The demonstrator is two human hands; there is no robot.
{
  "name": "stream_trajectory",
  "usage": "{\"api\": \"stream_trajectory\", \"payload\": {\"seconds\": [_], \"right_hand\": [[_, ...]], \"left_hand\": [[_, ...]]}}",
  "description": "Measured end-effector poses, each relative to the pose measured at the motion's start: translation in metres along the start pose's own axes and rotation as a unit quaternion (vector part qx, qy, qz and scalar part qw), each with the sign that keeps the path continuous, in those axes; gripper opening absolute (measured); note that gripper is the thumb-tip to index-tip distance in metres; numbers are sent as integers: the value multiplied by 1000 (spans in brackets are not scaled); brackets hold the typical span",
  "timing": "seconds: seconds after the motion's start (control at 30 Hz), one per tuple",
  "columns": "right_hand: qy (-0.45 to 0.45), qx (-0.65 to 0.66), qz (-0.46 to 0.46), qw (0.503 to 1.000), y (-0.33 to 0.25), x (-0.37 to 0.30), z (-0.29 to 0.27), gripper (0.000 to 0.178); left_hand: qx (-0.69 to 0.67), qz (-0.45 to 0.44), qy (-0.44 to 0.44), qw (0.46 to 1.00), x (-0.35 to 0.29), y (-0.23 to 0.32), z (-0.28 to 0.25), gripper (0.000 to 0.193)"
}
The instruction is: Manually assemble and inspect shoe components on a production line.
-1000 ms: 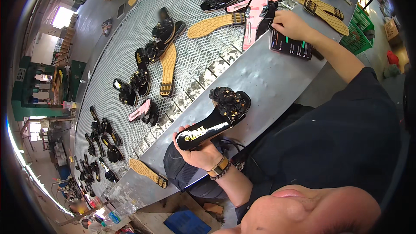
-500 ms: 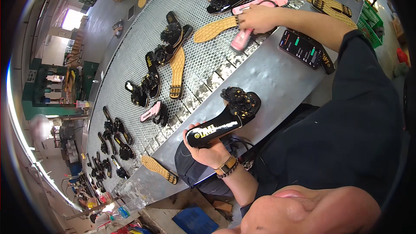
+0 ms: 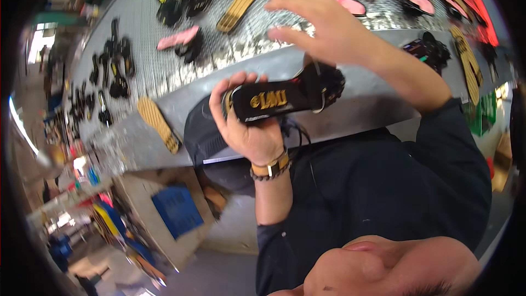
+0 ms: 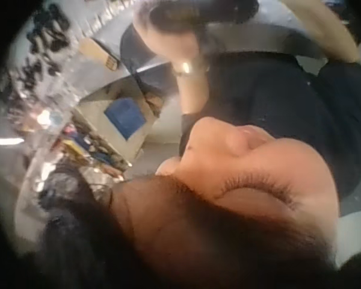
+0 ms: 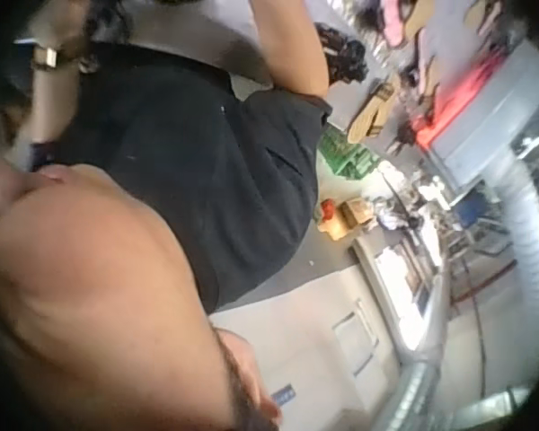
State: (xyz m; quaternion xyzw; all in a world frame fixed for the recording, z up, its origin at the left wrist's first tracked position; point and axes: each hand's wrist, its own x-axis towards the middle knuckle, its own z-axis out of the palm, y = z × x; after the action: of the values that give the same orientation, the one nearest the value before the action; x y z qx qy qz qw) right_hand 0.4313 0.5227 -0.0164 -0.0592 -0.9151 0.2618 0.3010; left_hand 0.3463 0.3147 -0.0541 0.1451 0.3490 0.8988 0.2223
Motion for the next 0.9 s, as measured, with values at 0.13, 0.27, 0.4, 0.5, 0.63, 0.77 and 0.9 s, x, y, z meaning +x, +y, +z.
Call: {"api": "stream_trajectory", "payload": {"seconds": [0.13, 0.27, 0.4, 0.5, 0.63, 0.77, 0.9], "right_hand": [[-44, -3, -69, 997, -89, -23, 3, 64], [-88, 22, 1, 996, -81, -33, 19, 57], [-111, 38, 12, 993, -81, -33, 25, 55], [-109, 41, 29, 993, -79, -37, 35, 54], [-110, 56, 31, 992, -73, -41, 42, 53], [-109, 66, 36, 991, -71, -44, 42, 52], [-99, 71, 28, 992, -73, -46, 37, 52]], "left_hand": [[23, 10, 1, 1000, -3, 7, 10, 34], [11, 30, 6, 999, -2, 4, 14, 29], [0, 3, 16, 1000, 3, 3, 6, 44], [-54, -19, 10, 998, 7, -1, -4, 47], [-22, -13, 43, 999, 2, -2, -1, 48], [-20, 0, 30, 999, -2, -2, 1, 50], [116, 86, -8, 989, -11, -6, 5, 46]]}}
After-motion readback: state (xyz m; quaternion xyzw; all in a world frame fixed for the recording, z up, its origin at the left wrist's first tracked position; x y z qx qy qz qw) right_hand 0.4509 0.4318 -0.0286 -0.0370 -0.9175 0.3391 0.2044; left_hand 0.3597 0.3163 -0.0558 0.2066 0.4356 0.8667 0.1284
